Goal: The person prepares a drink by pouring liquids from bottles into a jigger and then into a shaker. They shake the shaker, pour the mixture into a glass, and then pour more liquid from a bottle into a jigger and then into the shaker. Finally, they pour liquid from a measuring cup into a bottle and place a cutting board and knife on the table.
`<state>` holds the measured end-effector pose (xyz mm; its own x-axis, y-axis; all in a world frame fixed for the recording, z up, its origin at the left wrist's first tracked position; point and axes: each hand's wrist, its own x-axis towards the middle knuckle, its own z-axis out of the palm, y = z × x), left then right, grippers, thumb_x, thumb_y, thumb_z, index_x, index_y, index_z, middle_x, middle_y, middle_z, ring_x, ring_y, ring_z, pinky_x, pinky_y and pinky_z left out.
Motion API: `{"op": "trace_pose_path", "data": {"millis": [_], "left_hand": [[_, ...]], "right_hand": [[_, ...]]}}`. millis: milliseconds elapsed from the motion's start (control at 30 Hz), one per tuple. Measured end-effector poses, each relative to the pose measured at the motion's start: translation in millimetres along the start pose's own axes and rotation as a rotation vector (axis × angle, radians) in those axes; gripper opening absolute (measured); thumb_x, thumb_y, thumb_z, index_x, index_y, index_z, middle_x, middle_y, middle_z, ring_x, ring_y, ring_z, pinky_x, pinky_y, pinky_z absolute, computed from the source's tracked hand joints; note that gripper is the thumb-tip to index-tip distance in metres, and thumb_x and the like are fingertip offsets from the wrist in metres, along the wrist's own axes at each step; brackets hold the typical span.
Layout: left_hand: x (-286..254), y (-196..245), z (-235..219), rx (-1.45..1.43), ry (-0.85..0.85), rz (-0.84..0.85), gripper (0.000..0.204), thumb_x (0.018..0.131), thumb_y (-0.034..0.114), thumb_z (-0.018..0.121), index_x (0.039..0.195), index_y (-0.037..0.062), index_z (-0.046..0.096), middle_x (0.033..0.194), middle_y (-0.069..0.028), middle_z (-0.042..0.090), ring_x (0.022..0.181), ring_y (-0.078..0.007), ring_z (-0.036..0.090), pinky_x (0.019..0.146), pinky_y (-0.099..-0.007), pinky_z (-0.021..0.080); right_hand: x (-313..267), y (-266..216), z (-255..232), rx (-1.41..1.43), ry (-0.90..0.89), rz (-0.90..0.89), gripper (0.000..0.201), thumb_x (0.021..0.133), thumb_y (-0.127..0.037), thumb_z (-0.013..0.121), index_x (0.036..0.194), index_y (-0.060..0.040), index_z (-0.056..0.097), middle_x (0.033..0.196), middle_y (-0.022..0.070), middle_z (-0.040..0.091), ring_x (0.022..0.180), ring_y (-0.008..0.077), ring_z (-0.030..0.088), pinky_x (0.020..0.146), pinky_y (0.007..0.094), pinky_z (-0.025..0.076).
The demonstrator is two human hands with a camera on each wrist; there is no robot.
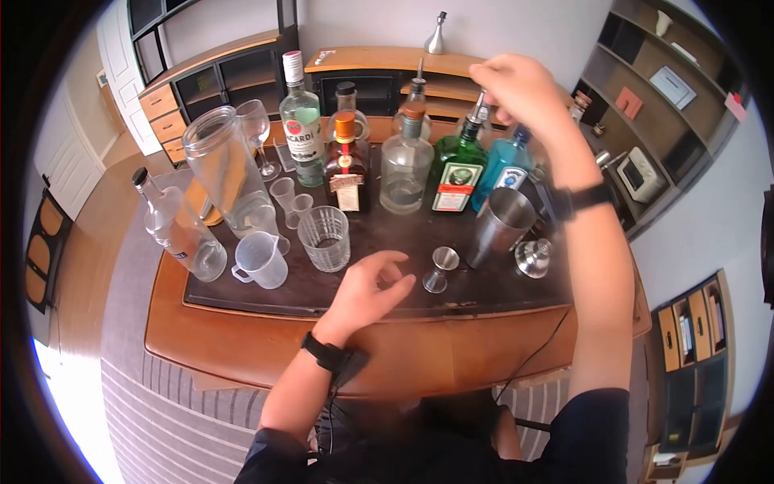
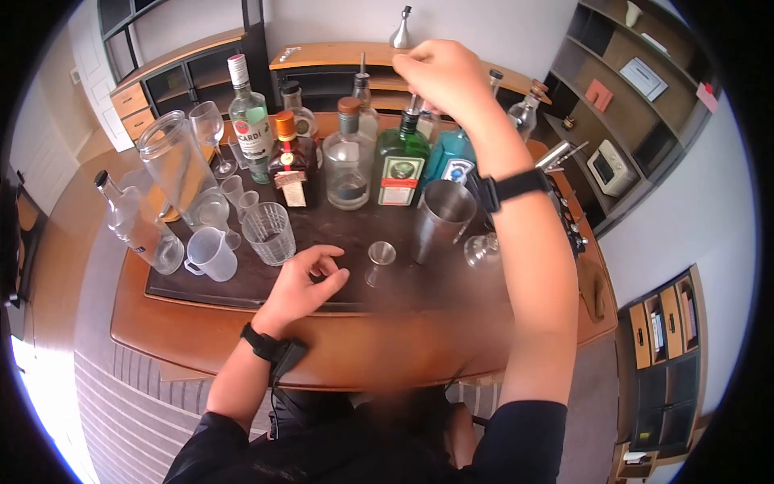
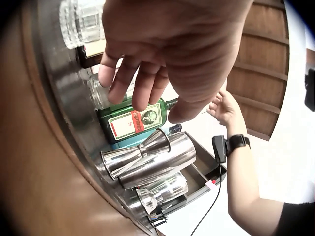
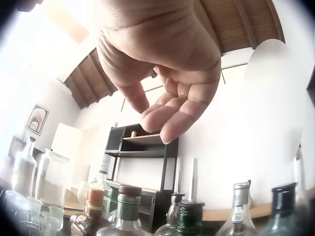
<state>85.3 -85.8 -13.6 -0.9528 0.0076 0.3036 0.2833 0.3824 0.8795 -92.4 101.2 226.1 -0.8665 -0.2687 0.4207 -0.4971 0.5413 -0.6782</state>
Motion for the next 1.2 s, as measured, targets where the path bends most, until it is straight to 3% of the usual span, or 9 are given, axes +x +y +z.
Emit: {"op": "trace_pose_path", "data": {"millis": [167,233,333,533,800,967,1033,1067,1200], "left_hand": [[4.9,-4.7,7.0,0.001,-0.026,0.024,0.048,0.085,0.022,0.08,0.126,0.0041,0.064,0.093,-0.0069,0.07,0.087,-0.0195,0.066,0.084,-0.0337,0.051],[8.2,-3.2,10.1,0.043,-0.056,0.009,0.059,0.083,0.027,0.081,0.133,0.0046,0.059,0.102,-0.0089,0.069,0.091,-0.0207,0.065,0.085,-0.0348,0.051],[13.0,10.4,15.9,0.077,-0.121,-0.053,0.072,0.082,0.035,0.083,0.139,0.0032,0.054,0.115,-0.0142,0.068,0.099,-0.0261,0.066,0.087,-0.0371,0.052],[24.9,2.6,42.8,0.222,-0.131,0.002,0.078,0.081,0.039,0.082,0.139,-0.003,0.052,0.127,-0.0218,0.065,0.111,-0.0331,0.066,0.092,-0.0414,0.053],[36.1,4.3,52.5,0.135,-0.137,-0.123,0.043,0.081,0.033,0.08,0.112,0.0031,0.072,0.108,-0.0189,0.072,0.101,-0.0314,0.07,0.088,-0.0393,0.054],[39.7,-12.9,28.0,0.217,0.01,-0.085,0.033,0.082,0.031,0.079,0.103,0.0058,0.074,0.094,-0.0165,0.073,0.089,-0.0311,0.071,0.079,-0.0398,0.054],[41.4,-12.8,16.0,0.292,0.039,-0.18,0.033,0.085,0.022,0.08,0.109,0.0021,0.072,0.097,-0.0123,0.076,0.092,-0.0196,0.073,0.081,-0.0339,0.055],[43.6,-36.0,14.6,0.279,0.101,-0.122,0.032,0.082,0.029,0.08,0.101,0.0047,0.072,0.088,-0.0141,0.073,0.084,-0.0305,0.07,0.075,-0.0406,0.053],[43.8,-27.9,8.4,0.359,0.172,-0.124,0.027,0.084,0.025,0.079,0.1,0.0044,0.071,0.079,-0.0126,0.07,0.076,-0.0306,0.069,0.071,-0.0409,0.053]], "right_hand": [[-76.7,46.3,-53.9,-0.004,0.233,0.088,0.033,0.094,-0.031,0.067,0.077,-0.0024,0.068,0.063,0.0025,0.064,0.046,0.0083,0.055,0.046,0.0273,0.044],[-98.2,105.8,-61.7,-0.195,0.278,0.029,0.036,0.093,-0.033,0.067,0.075,-0.0013,0.064,0.061,0.0064,0.062,0.055,0.0132,0.058,0.056,0.0344,0.047],[-147.1,126.9,-52.4,-0.451,0.173,0.188,0.042,0.091,-0.04,0.068,0.073,-0.003,0.065,0.066,0.0125,0.067,0.068,0.0287,0.07,0.066,0.0394,0.054],[-186.3,186.9,-23.2,-0.868,-0.007,0.301,0.062,0.087,-0.062,0.066,0.105,-0.0024,0.066,0.095,0.0195,0.072,0.089,0.0363,0.072,0.077,0.0471,0.057],[-187.1,219.7,-4.8,-0.806,-0.071,0.349,0.058,0.092,-0.058,0.061,0.105,-0.0012,0.065,0.094,0.0222,0.073,0.09,0.0398,0.072,0.077,0.0495,0.057],[-188.0,206.0,-23.1,-0.585,0.218,0.19,0.043,0.092,-0.046,0.067,0.091,-0.0036,0.065,0.079,0.0215,0.07,0.077,0.0408,0.071,0.068,0.0491,0.055],[-177.5,168.2,-41.2,-0.445,0.387,0.105,0.04,0.091,-0.043,0.07,0.086,-0.0039,0.066,0.072,0.0168,0.069,0.068,0.0354,0.07,0.063,0.0441,0.053],[-166.5,160.1,-46.5,-0.377,0.459,0.047,0.038,0.09,-0.042,0.072,0.085,-0.0043,0.066,0.069,0.015,0.068,0.065,0.033,0.069,0.061,0.0419,0.053],[-131.5,102.4,-55.4,-0.271,0.449,-0.183,0.034,0.089,-0.04,0.073,0.088,-0.0058,0.07,0.066,0.0129,0.068,0.061,0.0282,0.069,0.058,0.0378,0.052]]}}
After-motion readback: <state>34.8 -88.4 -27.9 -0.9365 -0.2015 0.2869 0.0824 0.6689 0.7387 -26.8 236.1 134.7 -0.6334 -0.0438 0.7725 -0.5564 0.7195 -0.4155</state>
